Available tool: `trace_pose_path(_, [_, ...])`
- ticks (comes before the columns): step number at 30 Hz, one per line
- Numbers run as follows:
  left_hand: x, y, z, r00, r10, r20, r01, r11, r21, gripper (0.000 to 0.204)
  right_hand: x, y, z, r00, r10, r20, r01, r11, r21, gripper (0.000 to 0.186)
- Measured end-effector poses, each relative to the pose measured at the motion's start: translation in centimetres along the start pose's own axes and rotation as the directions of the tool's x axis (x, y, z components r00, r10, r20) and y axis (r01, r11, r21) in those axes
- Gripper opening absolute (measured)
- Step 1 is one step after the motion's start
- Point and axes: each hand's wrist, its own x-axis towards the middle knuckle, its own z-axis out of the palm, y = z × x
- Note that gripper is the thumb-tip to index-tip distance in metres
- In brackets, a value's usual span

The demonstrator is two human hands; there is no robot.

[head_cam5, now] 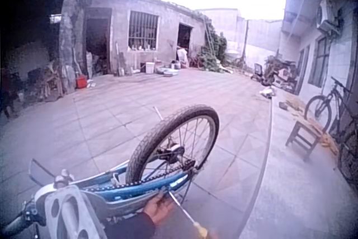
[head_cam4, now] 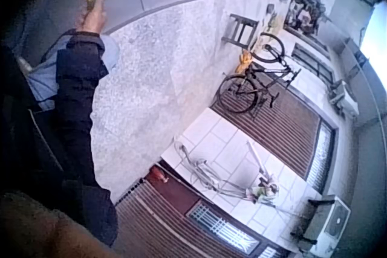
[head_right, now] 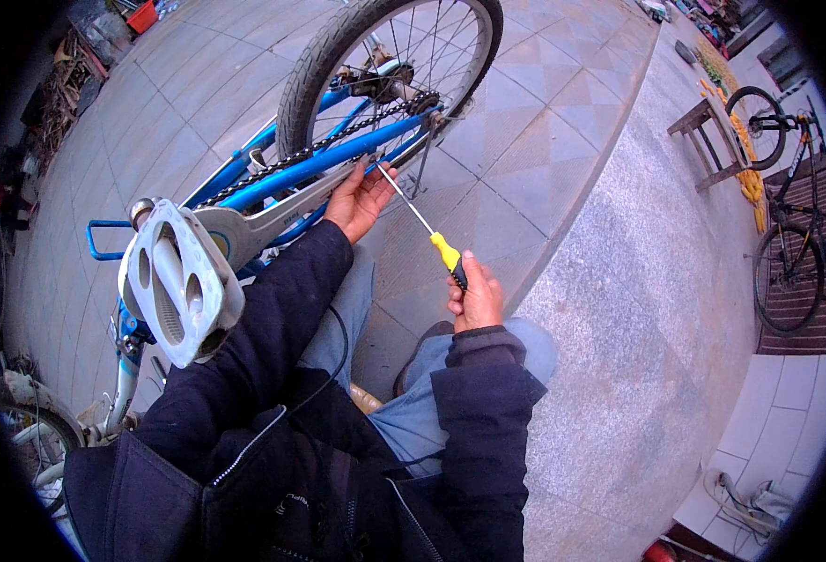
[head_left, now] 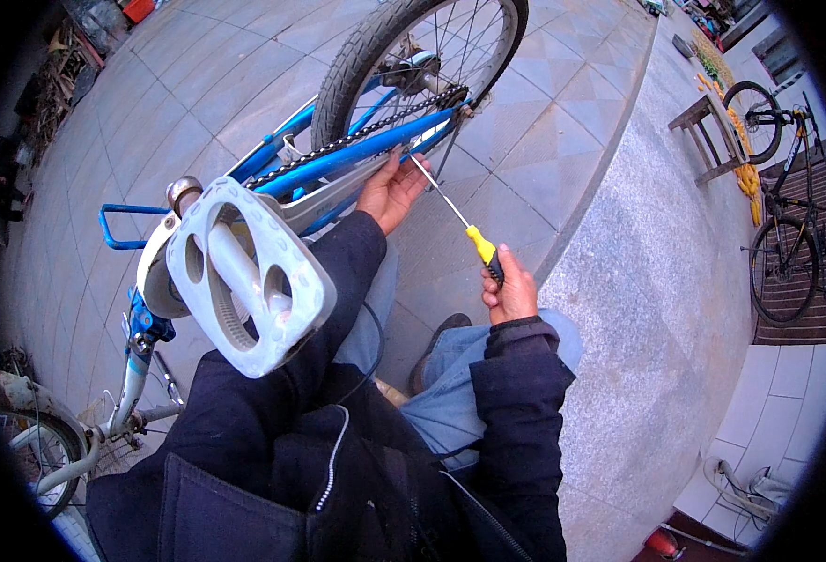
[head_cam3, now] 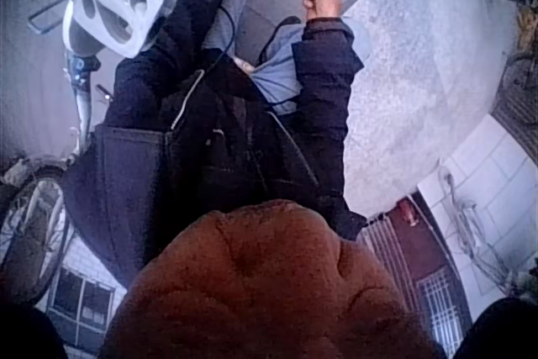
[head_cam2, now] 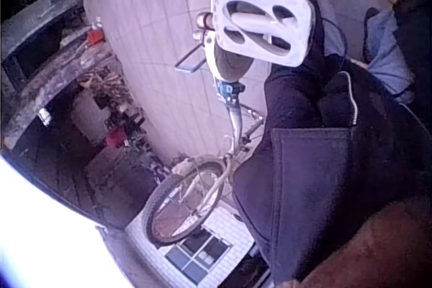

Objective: The person uses a yellow screwdriver to adjust the bicycle chain and rear derailleur while the bike is upside down. They rotate the pedal with their left hand to move the chain and continue adjusting the mechanism with the screwdriver.

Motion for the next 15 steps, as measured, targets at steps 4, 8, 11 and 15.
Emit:
trace_pose_path(4, [0.0,0.0,0.1,1.0,-0.005,-0.009,0.005,1.0,-0.003,0.022,0.4,0.6,0.1,0.997,-0.07,-0.03,0.071,0.996,0.052,0.036])
trace_pose_path(8, [0.0,0.0,0.0,1.0,0.003,-0.022,-0.003,1.0,-0.007,0.021,-0.1,-0.1,0.2,0.999,0.053,-0.01,-0.051,0.987,0.15,0.03])
trace_pose_path(11, [-0.1,0.0,0.1,1.0,0.002,-0.004,-0.002,1.0,-0.017,0.022,-0.3,-0.4,0.1,0.999,0.05,-0.016,-0.05,0.998,0.045,0.031])
trace_pose_path(15, [0.1,-0.2,0.0,1.0,-0.01,-0.015,0.01,1.0,-0.004,0.023,0.6,0.7,0.0,0.994,-0.099,-0.045,0.102,0.992,0.068,0.035])
